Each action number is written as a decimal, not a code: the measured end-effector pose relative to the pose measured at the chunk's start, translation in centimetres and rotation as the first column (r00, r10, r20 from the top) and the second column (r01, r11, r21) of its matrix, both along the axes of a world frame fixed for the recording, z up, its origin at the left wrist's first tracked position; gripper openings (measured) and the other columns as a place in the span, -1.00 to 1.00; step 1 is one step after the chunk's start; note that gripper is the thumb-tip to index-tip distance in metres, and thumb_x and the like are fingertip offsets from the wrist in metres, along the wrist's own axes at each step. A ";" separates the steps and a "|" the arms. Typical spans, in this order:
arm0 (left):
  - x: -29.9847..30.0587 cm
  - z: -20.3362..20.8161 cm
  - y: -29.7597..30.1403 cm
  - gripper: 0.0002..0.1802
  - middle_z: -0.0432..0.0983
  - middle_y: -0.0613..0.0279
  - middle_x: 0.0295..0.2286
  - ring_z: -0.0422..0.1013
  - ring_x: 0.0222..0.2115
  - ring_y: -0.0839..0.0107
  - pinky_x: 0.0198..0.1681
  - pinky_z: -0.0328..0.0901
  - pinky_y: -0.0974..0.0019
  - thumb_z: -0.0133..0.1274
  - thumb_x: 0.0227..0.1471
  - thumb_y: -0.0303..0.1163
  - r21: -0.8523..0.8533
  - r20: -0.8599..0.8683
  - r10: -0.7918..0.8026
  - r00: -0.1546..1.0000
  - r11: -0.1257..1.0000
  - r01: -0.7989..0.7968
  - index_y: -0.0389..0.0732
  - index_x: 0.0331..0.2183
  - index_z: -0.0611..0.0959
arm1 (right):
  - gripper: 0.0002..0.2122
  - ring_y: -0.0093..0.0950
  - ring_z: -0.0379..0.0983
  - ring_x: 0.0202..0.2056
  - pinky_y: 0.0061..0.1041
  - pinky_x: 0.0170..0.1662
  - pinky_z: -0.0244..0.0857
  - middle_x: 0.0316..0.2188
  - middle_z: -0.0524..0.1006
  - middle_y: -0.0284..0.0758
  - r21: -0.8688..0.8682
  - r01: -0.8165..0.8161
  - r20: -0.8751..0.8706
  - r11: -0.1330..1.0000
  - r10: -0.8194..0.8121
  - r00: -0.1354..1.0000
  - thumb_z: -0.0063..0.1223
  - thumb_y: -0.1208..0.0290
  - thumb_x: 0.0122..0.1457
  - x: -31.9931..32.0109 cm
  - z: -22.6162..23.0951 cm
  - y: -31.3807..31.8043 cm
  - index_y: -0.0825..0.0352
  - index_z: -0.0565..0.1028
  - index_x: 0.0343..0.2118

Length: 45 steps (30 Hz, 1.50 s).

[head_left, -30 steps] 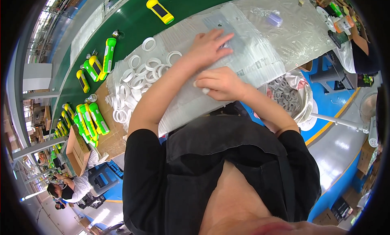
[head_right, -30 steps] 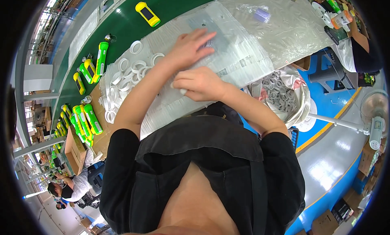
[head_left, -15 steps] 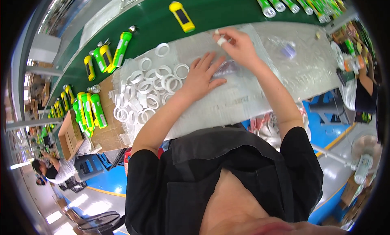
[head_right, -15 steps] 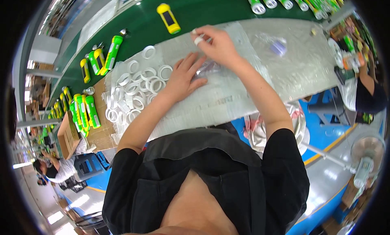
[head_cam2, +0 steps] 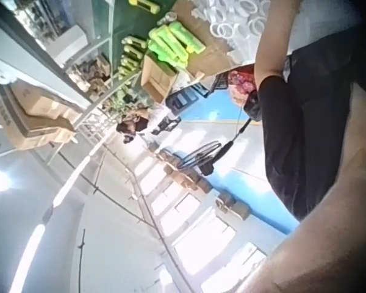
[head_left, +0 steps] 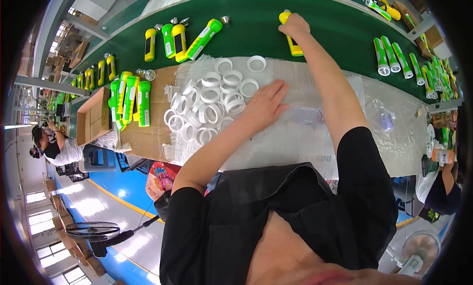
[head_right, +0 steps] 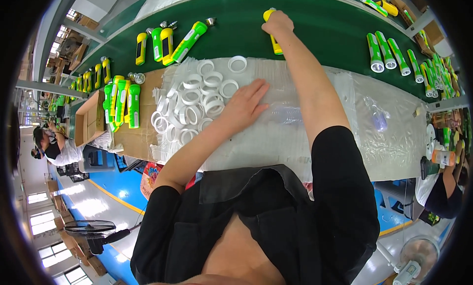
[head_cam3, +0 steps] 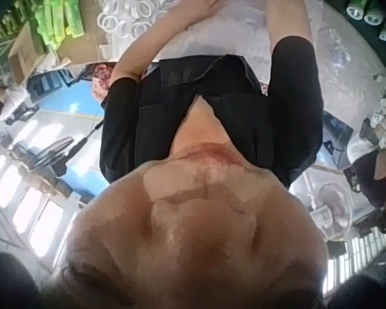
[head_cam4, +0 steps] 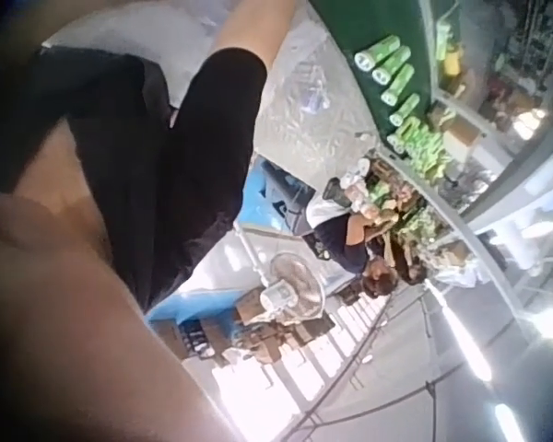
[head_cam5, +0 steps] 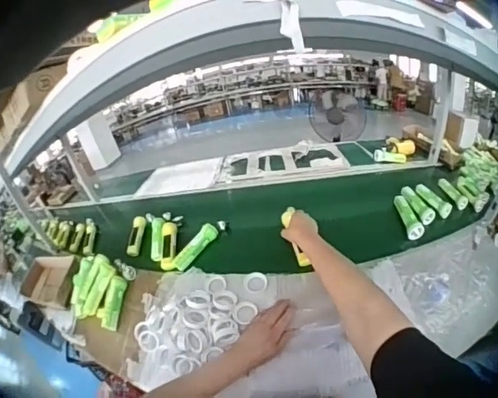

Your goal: Assembling white plastic rings onto the heads of rechargeable flashlights on an assembly line.

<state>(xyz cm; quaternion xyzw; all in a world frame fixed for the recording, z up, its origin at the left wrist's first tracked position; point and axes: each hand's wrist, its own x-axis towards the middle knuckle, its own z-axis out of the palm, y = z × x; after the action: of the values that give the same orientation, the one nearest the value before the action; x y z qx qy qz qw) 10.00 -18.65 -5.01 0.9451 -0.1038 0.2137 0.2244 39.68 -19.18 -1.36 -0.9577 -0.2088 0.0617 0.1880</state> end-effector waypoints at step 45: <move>-7.7 8.5 -2.0 -0.77 0.50 0.25 -0.24 0.36 -0.15 0.21 -0.01 0.15 0.11 -0.03 0.15 -0.22 -0.379 0.382 -0.394 0.836 0.758 0.531 -0.11 -0.29 0.62 | -0.49 -0.49 0.45 -0.39 -0.55 -0.37 0.31 -0.31 0.46 -0.30 0.917 0.155 -0.354 0.369 0.568 0.743 -0.13 -0.06 0.27 -34.6 1.8 -17.9 0.30 0.28 0.04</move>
<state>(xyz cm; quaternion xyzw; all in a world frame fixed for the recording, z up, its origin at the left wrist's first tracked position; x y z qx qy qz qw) 2.26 -20.62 3.46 0.7657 -0.3118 0.3003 0.4758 5.11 -37.06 0.47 -0.5747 -0.2601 0.2761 0.7252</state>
